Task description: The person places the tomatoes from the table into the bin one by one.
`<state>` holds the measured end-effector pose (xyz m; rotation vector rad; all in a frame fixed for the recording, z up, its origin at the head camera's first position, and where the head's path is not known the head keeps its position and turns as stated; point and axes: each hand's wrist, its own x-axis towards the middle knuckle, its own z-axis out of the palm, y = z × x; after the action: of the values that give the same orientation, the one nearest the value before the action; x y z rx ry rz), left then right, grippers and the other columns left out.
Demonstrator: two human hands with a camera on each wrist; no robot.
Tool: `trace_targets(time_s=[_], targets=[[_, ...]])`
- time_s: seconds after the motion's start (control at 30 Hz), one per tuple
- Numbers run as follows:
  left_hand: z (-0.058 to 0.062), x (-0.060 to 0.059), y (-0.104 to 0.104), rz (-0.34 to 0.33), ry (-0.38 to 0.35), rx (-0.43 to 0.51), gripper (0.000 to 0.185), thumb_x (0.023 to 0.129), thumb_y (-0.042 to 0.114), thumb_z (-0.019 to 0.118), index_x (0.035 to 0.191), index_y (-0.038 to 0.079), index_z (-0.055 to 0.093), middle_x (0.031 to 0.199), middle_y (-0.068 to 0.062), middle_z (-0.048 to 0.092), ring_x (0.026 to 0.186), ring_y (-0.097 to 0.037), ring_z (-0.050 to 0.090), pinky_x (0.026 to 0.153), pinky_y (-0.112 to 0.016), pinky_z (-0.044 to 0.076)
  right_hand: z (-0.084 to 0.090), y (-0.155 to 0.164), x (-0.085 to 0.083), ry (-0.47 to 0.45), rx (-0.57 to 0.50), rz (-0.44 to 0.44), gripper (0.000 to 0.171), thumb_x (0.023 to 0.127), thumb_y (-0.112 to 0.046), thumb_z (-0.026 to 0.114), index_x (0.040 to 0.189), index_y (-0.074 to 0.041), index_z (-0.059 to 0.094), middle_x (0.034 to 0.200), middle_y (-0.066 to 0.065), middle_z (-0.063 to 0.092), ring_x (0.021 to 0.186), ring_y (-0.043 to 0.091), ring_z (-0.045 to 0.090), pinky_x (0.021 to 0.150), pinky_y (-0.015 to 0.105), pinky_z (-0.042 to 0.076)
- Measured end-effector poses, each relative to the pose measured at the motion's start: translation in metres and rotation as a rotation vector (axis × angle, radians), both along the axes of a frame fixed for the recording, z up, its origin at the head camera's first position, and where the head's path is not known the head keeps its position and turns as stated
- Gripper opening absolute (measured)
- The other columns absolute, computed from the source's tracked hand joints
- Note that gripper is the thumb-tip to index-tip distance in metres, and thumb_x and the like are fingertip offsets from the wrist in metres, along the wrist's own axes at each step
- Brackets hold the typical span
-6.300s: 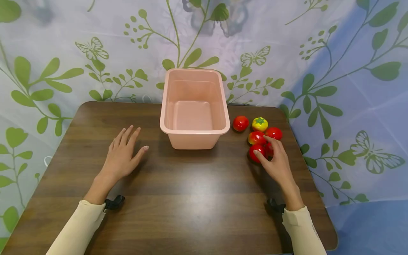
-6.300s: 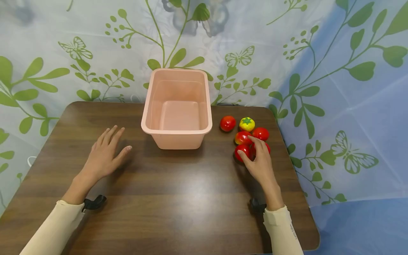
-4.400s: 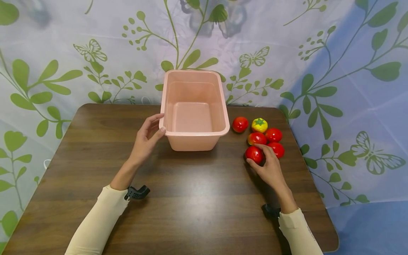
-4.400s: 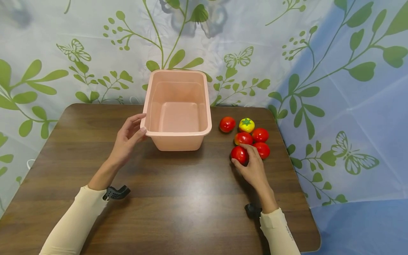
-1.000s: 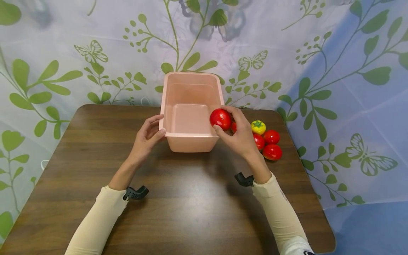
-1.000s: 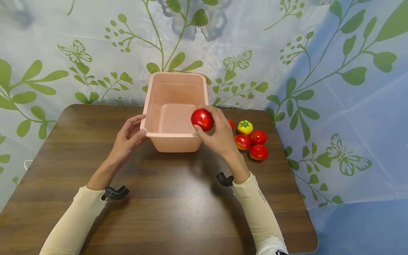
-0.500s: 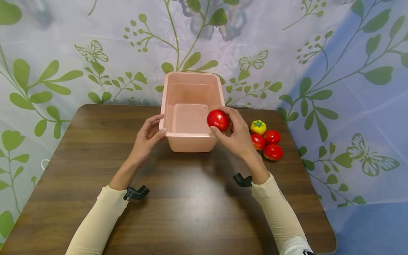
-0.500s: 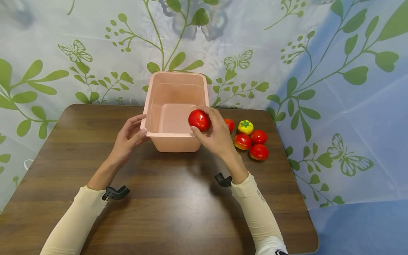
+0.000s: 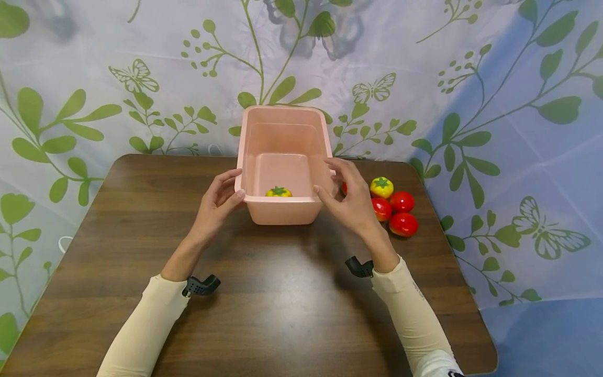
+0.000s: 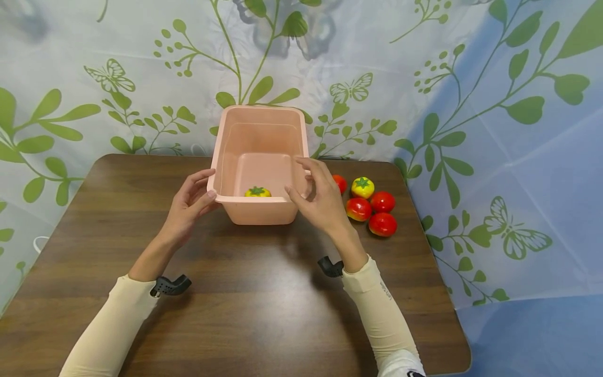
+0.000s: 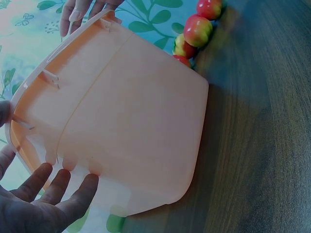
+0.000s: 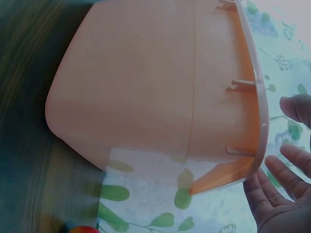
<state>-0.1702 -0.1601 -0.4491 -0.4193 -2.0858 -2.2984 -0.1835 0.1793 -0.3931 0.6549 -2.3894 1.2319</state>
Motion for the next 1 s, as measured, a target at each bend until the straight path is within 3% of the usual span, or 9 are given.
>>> trace_targets(time_s=[0.23, 0.43, 0.7, 0.8, 1.0], targets=[[0.002, 0.0, 0.0, 0.002, -0.017, -0.017, 0.054, 0.109, 0.01, 0.062, 0.16, 0.017, 0.046, 0.157, -0.013, 0.052, 0.13, -0.014, 0.065, 0.106, -0.039, 0.062, -0.001, 0.002, 0.0, -0.002, -0.014, 0.003, 0.061, 0.094, -0.025, 0.083, 0.149, -0.016, 0.059, 0.145, 0.01, 0.062, 0.12, 0.035, 0.071, 0.104, 0.053, 0.061], [0.003, 0.001, 0.0, 0.005, -0.026, -0.02, 0.055, 0.109, 0.011, 0.063, 0.16, 0.018, 0.047, 0.158, -0.016, 0.051, 0.131, -0.014, 0.065, 0.105, -0.037, 0.062, -0.002, 0.009, 0.0, -0.016, -0.042, -0.009, 0.059, 0.095, -0.024, 0.082, 0.149, -0.015, 0.06, 0.147, 0.008, 0.062, 0.125, 0.03, 0.069, 0.106, 0.055, 0.061], [0.0, 0.0, 0.001, 0.01, -0.024, -0.005, 0.054, 0.109, 0.01, 0.062, 0.16, 0.017, 0.047, 0.155, -0.011, 0.053, 0.131, -0.013, 0.065, 0.105, -0.036, 0.062, -0.009, 0.031, 0.004, -0.033, -0.025, -0.102, 0.053, 0.099, -0.024, 0.077, 0.149, -0.021, 0.061, 0.148, 0.004, 0.063, 0.134, 0.028, 0.062, 0.108, 0.055, 0.055], [0.0, 0.001, 0.001, 0.008, -0.02, 0.012, 0.054, 0.109, 0.008, 0.062, 0.16, 0.015, 0.046, 0.153, -0.008, 0.055, 0.131, -0.013, 0.065, 0.104, -0.034, 0.063, -0.012, 0.042, 0.005, -0.052, -0.029, -0.131, 0.053, 0.099, -0.025, 0.077, 0.149, -0.023, 0.061, 0.145, 0.005, 0.064, 0.133, 0.029, 0.064, 0.106, 0.049, 0.054], [0.002, 0.002, 0.002, 0.003, -0.012, 0.015, 0.053, 0.109, 0.008, 0.06, 0.16, 0.014, 0.046, 0.152, -0.007, 0.055, 0.131, -0.012, 0.065, 0.103, -0.033, 0.063, -0.024, 0.066, 0.008, -0.084, -0.033, -0.198, 0.051, 0.1, -0.023, 0.077, 0.148, -0.02, 0.061, 0.144, 0.006, 0.064, 0.133, 0.025, 0.063, 0.106, 0.013, 0.05]])
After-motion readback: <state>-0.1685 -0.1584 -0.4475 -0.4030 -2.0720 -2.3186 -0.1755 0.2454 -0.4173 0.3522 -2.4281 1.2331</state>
